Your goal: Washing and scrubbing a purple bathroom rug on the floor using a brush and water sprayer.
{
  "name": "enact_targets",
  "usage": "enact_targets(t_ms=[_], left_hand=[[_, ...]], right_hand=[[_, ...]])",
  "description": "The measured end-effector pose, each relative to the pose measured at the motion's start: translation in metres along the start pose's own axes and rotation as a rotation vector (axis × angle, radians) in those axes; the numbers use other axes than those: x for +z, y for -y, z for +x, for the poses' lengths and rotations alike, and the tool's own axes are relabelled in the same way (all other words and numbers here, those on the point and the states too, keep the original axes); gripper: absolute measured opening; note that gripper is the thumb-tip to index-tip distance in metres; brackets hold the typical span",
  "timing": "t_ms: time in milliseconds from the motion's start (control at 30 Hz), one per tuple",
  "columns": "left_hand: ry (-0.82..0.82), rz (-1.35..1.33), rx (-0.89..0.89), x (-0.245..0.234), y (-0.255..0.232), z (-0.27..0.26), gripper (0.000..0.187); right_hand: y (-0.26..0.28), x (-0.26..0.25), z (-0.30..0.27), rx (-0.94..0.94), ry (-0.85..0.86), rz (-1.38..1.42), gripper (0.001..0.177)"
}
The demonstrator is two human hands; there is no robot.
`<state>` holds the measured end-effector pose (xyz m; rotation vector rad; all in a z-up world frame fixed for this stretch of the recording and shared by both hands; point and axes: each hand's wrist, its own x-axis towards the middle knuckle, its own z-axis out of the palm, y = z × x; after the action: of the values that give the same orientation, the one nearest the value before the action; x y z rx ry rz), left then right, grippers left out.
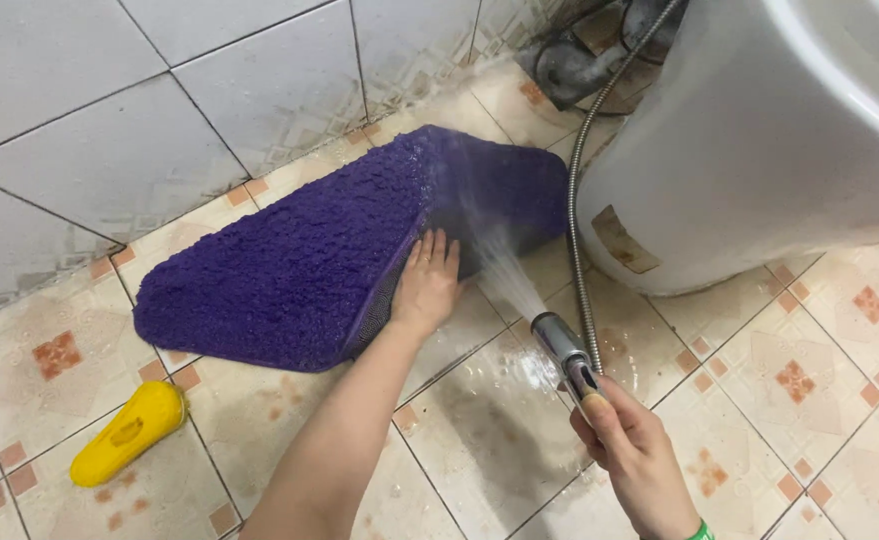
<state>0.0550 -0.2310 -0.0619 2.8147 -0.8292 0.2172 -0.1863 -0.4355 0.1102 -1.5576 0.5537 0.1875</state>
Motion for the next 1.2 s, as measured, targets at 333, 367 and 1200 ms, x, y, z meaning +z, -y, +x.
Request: enact_targets(t_ms=[333, 367, 1200], left_hand=[[0.148, -0.207, -0.170, -0.055, -0.007, 0.009, 0.037], [0.145, -0.204, -0.169, -0.070, -0.006, 0.011, 0.037], [0.166, 0.089, -0.257, -0.088, 0.014, -0.001, 0.105]], right_hand=[[0.015, -0.010, -0.010, 0.103, -0.089, 0.038, 0.042], [0.010, -0.018, -0.011, 0.099, -0.088, 0.040, 0.042], [-0.004, -0.026, 0.041, 0.258, 0.044, 0.101, 0.056]])
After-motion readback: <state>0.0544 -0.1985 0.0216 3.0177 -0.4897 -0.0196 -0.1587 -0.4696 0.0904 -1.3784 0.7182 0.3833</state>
